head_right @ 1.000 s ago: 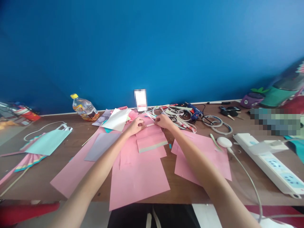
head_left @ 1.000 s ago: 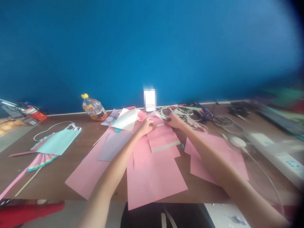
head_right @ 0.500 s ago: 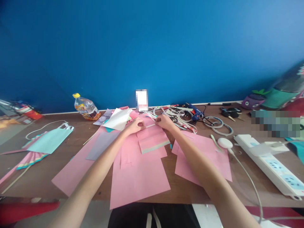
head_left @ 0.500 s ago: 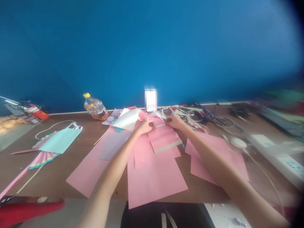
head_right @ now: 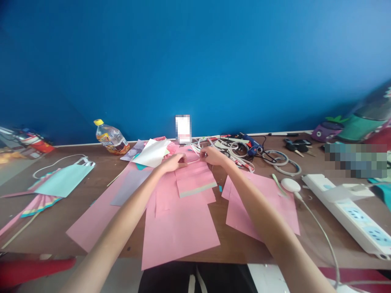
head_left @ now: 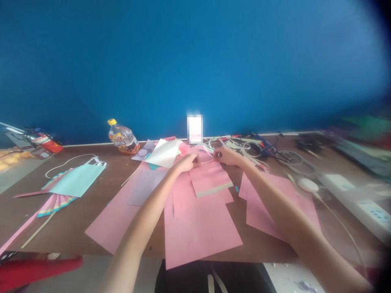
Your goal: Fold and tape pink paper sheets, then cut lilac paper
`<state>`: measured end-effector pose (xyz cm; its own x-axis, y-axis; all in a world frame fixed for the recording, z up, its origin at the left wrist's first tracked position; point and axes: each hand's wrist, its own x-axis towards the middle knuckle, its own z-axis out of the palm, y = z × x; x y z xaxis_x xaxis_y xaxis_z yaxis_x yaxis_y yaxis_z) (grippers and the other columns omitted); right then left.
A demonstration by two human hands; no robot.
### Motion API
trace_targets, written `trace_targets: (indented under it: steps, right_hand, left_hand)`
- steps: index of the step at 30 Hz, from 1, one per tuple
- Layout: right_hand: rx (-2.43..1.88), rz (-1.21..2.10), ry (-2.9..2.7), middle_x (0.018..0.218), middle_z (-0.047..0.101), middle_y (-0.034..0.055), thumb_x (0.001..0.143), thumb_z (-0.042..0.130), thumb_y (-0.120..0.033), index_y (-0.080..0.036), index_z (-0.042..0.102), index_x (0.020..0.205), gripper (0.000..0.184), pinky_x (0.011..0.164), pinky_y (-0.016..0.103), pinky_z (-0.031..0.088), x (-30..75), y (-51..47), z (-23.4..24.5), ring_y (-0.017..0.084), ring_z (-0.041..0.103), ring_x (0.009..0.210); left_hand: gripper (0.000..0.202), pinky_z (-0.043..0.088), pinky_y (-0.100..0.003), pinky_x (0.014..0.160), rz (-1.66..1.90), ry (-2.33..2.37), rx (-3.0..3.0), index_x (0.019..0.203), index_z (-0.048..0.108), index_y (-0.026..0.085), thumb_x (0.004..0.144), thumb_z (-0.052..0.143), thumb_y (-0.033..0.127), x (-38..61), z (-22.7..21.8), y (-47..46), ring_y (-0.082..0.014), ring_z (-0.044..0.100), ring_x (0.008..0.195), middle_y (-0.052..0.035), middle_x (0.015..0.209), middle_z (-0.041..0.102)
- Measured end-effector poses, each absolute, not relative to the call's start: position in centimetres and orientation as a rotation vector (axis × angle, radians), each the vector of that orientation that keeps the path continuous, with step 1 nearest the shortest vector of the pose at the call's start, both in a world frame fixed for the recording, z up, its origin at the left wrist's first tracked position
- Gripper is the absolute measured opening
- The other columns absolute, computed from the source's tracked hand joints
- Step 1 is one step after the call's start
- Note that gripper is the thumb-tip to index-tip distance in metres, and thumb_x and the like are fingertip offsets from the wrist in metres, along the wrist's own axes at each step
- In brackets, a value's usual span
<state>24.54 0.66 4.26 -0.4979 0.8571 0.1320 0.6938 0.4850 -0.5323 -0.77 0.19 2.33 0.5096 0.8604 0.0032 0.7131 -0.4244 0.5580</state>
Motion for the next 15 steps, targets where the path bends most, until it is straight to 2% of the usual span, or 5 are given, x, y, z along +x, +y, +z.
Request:
trace_targets:
  steps: [2,7,12,15]
  right_hand:
    - [-1.253,0.553,-2.304,0.080,0.069,0.0021,0.074,0.061,-0.015,-0.018,0.068,0.077,0.008,0.064,0.025,0.038,24.5,0.4,4.9,0.014,0.054,0.065]
    - [-1.171,0.458,-2.258,0.077,0.068,0.0025,0.077,0.061,-0.019,-0.019,0.069,0.078,0.007,0.065,0.026,0.038,24.3,0.0,6.2,0.015,0.056,0.067]
    - [-1.094,0.392,-2.287,0.078,0.068,0.0048,0.082,0.058,-0.019,-0.017,0.069,0.078,0.012,0.066,0.027,0.037,23.9,-0.2,6.6,0.016,0.056,0.069]
    - [-1.033,0.154,-2.285,0.084,0.068,0.0074,0.087,0.056,-0.019,-0.018,0.070,0.082,0.014,0.069,0.029,0.038,23.7,-0.5,7.2,0.020,0.056,0.078]
  left_hand:
    - [0.014,0.049,-0.028,0.079,0.496,1.265,2.233,0.096,0.062,0.023,0.086,0.059,0.033,-0.7,2.7,0.0,-0.0167,0.065,0.086,-0.0005,0.096,0.070]
    - [0.022,0.049,-0.032,0.089,0.704,1.154,2.285,0.107,0.067,0.022,0.092,0.054,0.031,-0.7,3.9,-0.3,-0.0210,0.065,0.102,-0.0050,0.109,0.071]
    - [0.021,0.048,-0.033,0.086,0.860,1.082,2.478,0.097,0.071,0.020,0.094,0.053,0.030,-1.0,4.5,0.1,-0.0199,0.064,0.092,-0.0054,0.097,0.071]
    - [0.026,0.046,-0.034,0.087,1.028,1.103,2.628,0.097,0.071,0.020,0.097,0.048,0.031,-0.9,5.2,-0.2,-0.0200,0.060,0.093,-0.0061,0.095,0.069]
